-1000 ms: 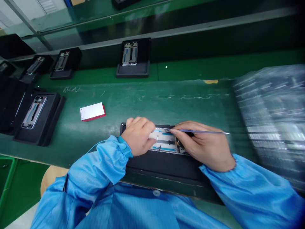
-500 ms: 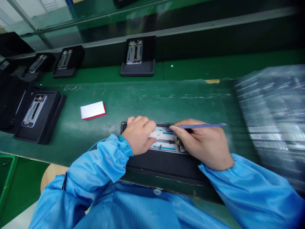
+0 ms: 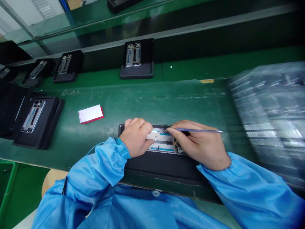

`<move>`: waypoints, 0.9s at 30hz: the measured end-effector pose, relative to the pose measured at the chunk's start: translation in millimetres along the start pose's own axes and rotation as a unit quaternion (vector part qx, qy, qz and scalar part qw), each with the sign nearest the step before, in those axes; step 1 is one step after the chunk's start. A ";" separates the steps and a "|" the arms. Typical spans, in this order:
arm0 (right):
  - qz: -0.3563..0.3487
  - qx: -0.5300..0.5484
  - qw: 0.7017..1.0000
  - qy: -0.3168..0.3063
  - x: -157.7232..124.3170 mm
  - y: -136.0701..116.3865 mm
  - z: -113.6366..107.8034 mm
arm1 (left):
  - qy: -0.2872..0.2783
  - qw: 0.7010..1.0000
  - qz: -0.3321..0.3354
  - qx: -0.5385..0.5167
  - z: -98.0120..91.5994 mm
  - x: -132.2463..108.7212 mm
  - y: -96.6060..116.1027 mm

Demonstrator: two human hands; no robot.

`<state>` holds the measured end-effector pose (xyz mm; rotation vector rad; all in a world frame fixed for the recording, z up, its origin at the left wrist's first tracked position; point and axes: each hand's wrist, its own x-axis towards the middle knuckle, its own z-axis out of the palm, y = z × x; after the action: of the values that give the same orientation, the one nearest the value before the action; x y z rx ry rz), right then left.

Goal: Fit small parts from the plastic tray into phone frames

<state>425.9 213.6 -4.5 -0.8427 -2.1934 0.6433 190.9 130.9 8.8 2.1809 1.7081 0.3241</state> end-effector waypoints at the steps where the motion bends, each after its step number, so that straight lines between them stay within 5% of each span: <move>1: 0.000 -0.004 1.000 -0.004 0.1 -0.6 -0.1 | -0.003 1.000 -0.001 0.000 0.0 0.1 0.0; 22: -0.031 -0.018 0.999 -0.019 -4.0 -3.4 2.8 | -0.010 1.000 -0.003 -0.005 -2.2 0.6 0.8; 27: 0.009 0.004 0.999 0.036 -2.4 -3.7 -6.1 | -0.002 1.000 -0.004 -0.019 0.2 -0.3 -0.9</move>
<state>430.4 210.6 0.8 -0.8700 -2.1192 0.6202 190.1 130.9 8.2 2.1467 1.6937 0.3483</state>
